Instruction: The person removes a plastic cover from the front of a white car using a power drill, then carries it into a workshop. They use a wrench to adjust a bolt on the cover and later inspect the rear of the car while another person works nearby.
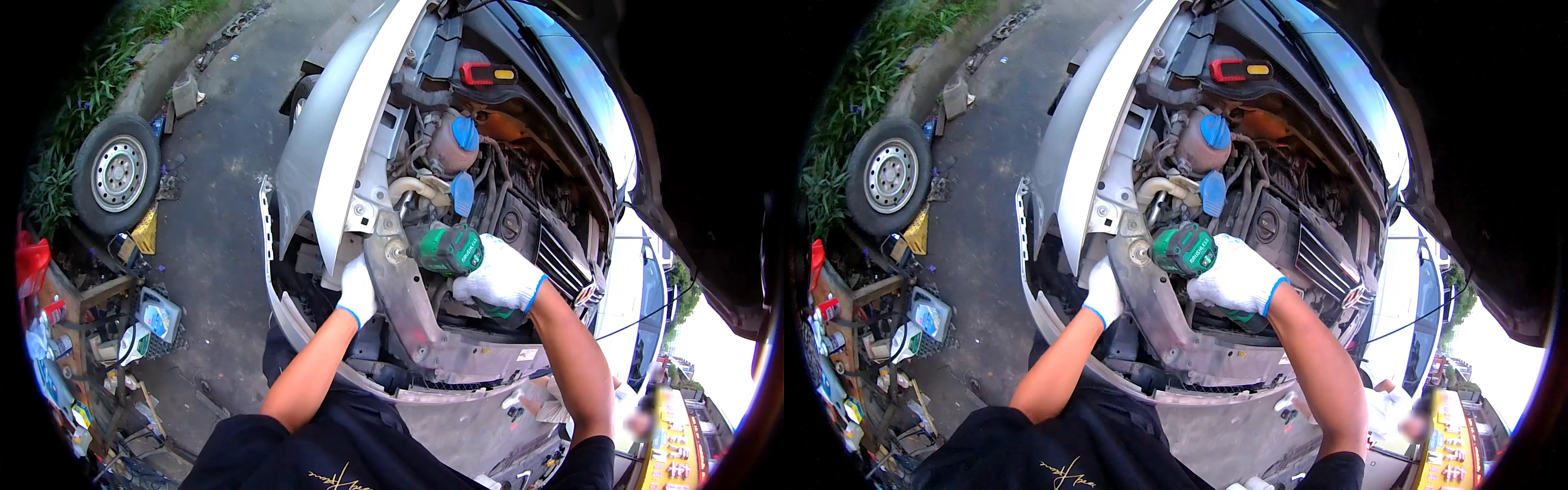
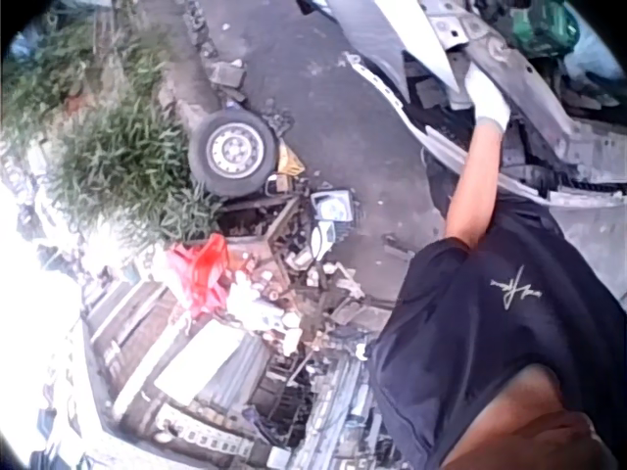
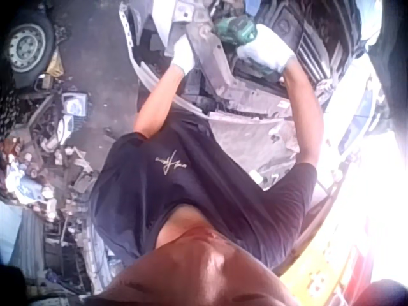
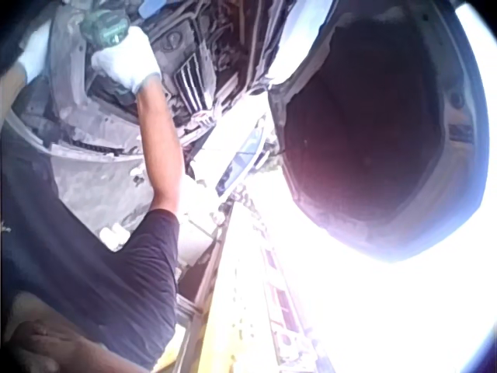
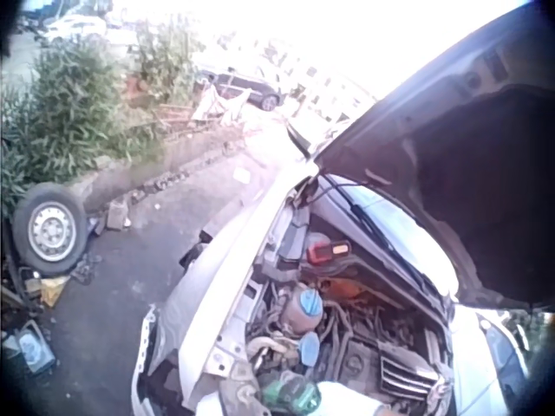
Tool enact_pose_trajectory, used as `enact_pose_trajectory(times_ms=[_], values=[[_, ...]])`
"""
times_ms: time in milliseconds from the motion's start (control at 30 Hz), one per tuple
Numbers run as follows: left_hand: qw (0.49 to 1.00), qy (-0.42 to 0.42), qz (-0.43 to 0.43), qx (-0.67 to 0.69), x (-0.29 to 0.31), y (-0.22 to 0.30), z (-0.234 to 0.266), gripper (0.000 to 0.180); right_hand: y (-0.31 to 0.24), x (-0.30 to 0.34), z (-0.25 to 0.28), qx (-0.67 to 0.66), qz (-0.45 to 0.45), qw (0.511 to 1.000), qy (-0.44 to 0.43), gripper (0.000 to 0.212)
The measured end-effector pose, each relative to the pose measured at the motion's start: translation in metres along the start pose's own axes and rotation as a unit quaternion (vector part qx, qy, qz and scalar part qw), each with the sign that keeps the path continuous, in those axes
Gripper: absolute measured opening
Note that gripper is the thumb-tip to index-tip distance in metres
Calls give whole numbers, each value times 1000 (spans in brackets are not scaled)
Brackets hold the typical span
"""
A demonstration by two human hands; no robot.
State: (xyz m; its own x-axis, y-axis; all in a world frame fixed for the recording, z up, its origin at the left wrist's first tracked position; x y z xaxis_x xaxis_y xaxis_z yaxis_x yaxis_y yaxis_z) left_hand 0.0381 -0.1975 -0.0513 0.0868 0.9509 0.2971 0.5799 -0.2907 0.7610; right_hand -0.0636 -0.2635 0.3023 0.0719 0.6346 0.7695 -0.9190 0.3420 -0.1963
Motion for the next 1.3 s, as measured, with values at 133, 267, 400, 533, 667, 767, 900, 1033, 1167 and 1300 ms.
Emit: enact_pose_trajectory(times_ms=[133,267,400,533,667,767,900,1033,1167,1300], values=[[913,74,-157,-370,79,154,-25,28,20,5,2,-49,-6,999,17,29],[820,4,-313,-480,69,200,-68,28,29,4,-6,-97,-13,995,-2,25],[739,-127,-175,-638,31,186,-78,27,34,8,-7,-119,3,993,14,24],[713,-141,-245,-642,27,177,-74,17,36,8,-5,-96,-12,995,1,24],[664,-234,-264,-659,18,188,-74,19,41,20,-5,-229,34,973,-7,21],[675,-245,-264,-644,17,194,-74,19,52,30,0,-282,45,958,4,24],[650,-262,-278,-657,15,192,-73,19,70,60,-1,-265,96,958,51,30],[632,-278,-276,-669,11,195,-78,21,120,93,-27,-273,142,945,113,55],[615,-280,-267,-688,14,193,-86,26,189,125,-71,-239,110,936,233,52],[698,-249,-232,-630,15,206,-86,31,233,149,-116,-272,38,921,276,53]])
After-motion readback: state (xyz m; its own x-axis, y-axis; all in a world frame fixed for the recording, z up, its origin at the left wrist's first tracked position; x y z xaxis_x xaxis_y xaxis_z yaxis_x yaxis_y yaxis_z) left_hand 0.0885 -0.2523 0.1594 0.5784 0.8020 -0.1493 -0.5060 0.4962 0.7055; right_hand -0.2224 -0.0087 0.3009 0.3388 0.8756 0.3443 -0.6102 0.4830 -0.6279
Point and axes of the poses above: each hand's wrist, its own x-axis away from the middle knuckle, its own z-axis out of the back of the hand, y = z × x, the point moved 4 cm from there along -x, towards the middle knuckle, and after that the axes turned 7 degrees about -z, right-handed, at the moved point
